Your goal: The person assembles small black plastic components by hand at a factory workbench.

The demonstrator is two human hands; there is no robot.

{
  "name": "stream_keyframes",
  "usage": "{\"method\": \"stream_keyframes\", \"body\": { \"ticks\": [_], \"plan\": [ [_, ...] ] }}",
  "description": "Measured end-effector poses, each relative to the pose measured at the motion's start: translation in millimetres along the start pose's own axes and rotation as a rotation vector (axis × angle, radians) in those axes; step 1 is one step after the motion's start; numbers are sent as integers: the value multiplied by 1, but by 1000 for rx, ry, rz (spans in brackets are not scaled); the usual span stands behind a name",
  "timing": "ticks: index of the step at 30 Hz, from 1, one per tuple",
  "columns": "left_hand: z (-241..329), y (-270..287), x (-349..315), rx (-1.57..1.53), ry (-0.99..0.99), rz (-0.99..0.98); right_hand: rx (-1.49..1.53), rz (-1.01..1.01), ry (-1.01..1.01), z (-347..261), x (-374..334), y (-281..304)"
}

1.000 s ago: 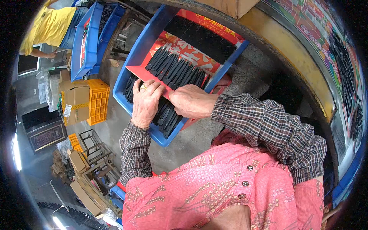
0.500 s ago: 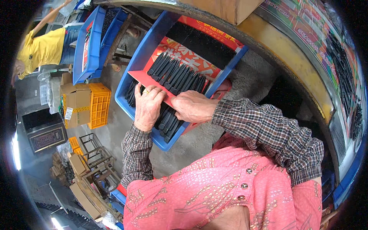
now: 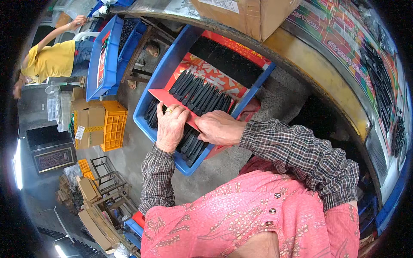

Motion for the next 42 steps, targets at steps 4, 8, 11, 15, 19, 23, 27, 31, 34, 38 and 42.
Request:
{"method": "stream_keyframes", "body": {
  "ticks": [4, 8, 11, 15, 19, 23, 27, 31, 34, 38, 42],
  "plan": [
    [1, 0, -4, 28, 8, -3, 32, 17, 25, -7, -6, 8],
    [3, -2, -1, 39, 10, 2, 56, 52, 40, -4, -8, 12],
    [2, -1, 0, 37, -7, 14, 46, 61, 46, -3, -9, 10],
    [1, 0, 0, 37, -12, 25, 35, 60, 57, -2, -9, 12],
    [1, 1, 1, 30, -18, 20, 24, 66, 57, -2, -11, 14],
    [1, 1, -1, 29, -16, 22, 38, 41, 42, -3, -11, 15],
    [1, 1, 1, 25, -14, 27, 33, 25, 9, -3, -12, 17],
    [1, 2, 0, 33, -17, 28, 33, 29, 4, -1, -13, 18],
    [2, 5, 0, 41, -20, 34, 38, 55, 8, -2, -15, 22],
    [5, 15, 3, 71, -9, 28, 46, 158, 29, -4, -22, 37],
    [6, 24, 3, 104, 15, 11, 18, 271, 51, 0, -30, 51]
  ]
}}
Point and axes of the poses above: each hand's wrist, its own x-axis towards the middle knuckle, its own y-axis out of the back of the hand, z = x × y, the point moved 3 cm from there along x, towards the middle knuckle, and after that the axes turned 8 degrees about -y, right-handed, at the moved point
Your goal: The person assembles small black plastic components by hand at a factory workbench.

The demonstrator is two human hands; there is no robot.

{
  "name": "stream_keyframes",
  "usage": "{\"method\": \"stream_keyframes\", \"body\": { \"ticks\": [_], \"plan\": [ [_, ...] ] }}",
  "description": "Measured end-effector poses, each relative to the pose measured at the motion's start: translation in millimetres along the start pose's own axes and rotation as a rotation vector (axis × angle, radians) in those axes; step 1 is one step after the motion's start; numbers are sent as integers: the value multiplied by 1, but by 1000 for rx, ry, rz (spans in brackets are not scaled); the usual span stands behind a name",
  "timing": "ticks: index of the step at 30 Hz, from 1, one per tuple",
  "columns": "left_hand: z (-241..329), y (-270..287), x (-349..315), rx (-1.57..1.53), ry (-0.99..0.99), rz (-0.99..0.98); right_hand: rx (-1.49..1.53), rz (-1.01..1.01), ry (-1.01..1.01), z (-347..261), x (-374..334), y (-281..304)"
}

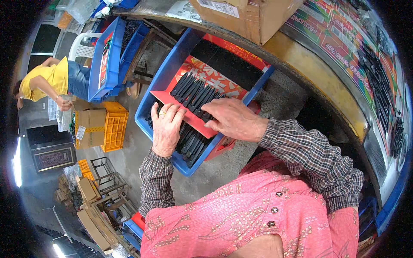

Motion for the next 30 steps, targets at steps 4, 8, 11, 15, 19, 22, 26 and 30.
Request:
{"method": "stream_keyframes", "body": {
  "ticks": [4, 8, 11, 15, 19, 22, 26, 30],
  "plan": [
    [-1, 2, 1, 12, 23, 20, 0, 40, 15, -2, -8, 18],
    [9, 12, 12, 4, 2, 20, 0, 53, -8, -7, -20, 37],
    [20, 23, 29, -40, -56, 40, -28, 102, 0, -11, -36, 56],
    [42, 48, 61, -124, -169, 104, -50, 187, 31, -17, -61, 87],
    [74, 80, 92, -182, -287, 162, -91, 256, 27, -35, -92, 121],
    [99, 88, 115, -212, -394, 222, -145, 349, 25, -43, -120, 145],
    [133, 98, 148, -269, -521, 222, -191, 449, -13, -48, -160, 170],
    [168, 113, 186, -349, -649, 286, -261, 581, -74, -53, -199, 194]
  ]
}}
Point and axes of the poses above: each hand's wrist, its own x-axis towards the middle knuckle, its own y-axis out of the back of the hand, z = x × y, the point moved 3 cm from there along x, towards the middle knuckle, and after that the axes turned 8 degrees about -y, right-handed, at the moved point
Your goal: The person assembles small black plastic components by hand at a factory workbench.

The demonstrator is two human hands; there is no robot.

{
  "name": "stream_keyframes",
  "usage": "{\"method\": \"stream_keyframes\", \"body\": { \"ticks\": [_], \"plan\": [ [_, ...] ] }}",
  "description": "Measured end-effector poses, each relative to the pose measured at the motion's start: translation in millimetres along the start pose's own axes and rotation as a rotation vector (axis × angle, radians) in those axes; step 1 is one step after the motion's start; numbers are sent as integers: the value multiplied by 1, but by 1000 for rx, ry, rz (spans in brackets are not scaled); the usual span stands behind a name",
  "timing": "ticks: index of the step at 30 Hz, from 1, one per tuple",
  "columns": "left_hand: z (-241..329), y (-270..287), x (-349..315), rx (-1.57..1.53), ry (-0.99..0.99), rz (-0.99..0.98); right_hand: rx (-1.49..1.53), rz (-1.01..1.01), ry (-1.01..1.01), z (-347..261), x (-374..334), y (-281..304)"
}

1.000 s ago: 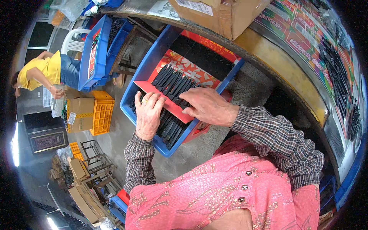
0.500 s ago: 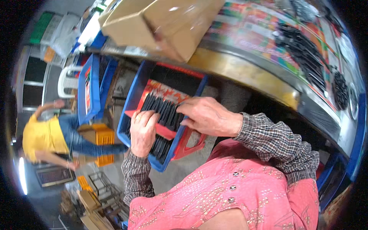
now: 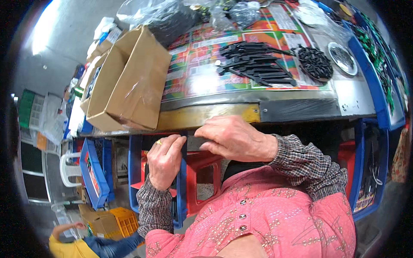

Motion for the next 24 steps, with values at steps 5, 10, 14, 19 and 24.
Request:
{"method": "stream_keyframes", "body": {
  "ticks": [5, 10, 14, 19, 24],
  "plan": [
    [-1, -20, 60, -26, -114, 109, -12, 103, -151, 14, -23, 40],
    [-7, -44, 116, -59, -172, 177, -66, 197, -284, 29, -44, 69],
    [-13, -64, 147, -56, -222, 191, -104, 255, -333, 35, -56, 87],
    [-16, -79, 173, -71, -215, 107, -90, 301, -385, 50, -67, 101],
    [-15, -95, 187, -69, -237, 74, -44, 333, -420, 54, -77, 112]
  ]
}}
Point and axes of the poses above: each hand's wrist, its own x-axis towards the middle knuckle, its own y-axis out of the back of the hand, z = x × y, the point moved 3 cm from there along x, towards the middle knuckle, and after that the axes turned 8 degrees about -y, right-handed, at the moved point
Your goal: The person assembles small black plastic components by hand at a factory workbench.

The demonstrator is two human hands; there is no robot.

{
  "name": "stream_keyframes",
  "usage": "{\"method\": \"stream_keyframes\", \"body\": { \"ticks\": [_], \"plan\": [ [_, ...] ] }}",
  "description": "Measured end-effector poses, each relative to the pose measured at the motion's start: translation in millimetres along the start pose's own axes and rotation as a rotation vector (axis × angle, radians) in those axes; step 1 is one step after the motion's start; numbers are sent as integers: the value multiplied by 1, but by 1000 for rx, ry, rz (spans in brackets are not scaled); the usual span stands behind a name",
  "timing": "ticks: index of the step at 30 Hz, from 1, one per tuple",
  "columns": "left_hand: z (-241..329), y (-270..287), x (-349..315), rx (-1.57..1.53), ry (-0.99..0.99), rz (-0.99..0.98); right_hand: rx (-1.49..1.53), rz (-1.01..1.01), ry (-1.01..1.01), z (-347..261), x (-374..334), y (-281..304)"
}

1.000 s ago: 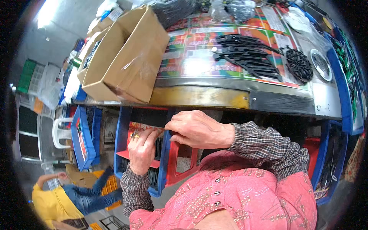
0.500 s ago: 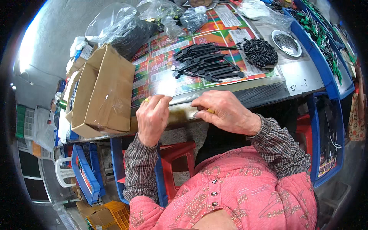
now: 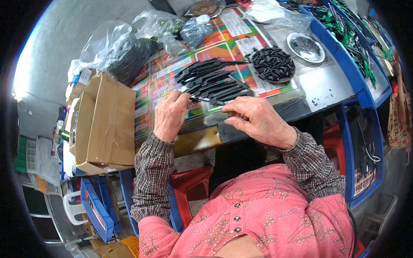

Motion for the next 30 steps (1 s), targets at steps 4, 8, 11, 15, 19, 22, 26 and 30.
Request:
{"method": "stream_keyframes", "body": {
  "ticks": [4, 8, 11, 15, 19, 22, 26, 30],
  "plan": [
    [2, -11, 4, 21, -3, -20, -15, 40, 43, 14, -4, 8],
    [5, -11, 3, 69, -14, -38, -57, 72, 72, 20, -10, 22],
    [9, -8, 4, 64, -49, -77, -51, 81, 13, 22, -13, 37],
    [11, -8, 5, 56, -56, -151, -74, 170, 26, 31, -18, 57],
    [14, -5, 4, 61, -65, -210, -156, 251, -8, 39, -19, 86],
    [20, -2, 6, 67, -93, -181, -239, 349, -28, 61, -22, 115],
    [19, -4, 4, 135, -118, -256, -389, 475, -109, 98, -19, 156],
    [17, -7, 5, 180, -176, -231, -570, 572, -233, 126, -17, 187]
  ]
}}
Point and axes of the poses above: each hand's wrist, its own x-axis towards the middle knuckle, its own y-axis out of the back of the hand, z = x × y, the point moved 3 cm from there along x, towards the middle knuckle, and after that the axes turned 8 degrees about -y, right-handed, at the moved point
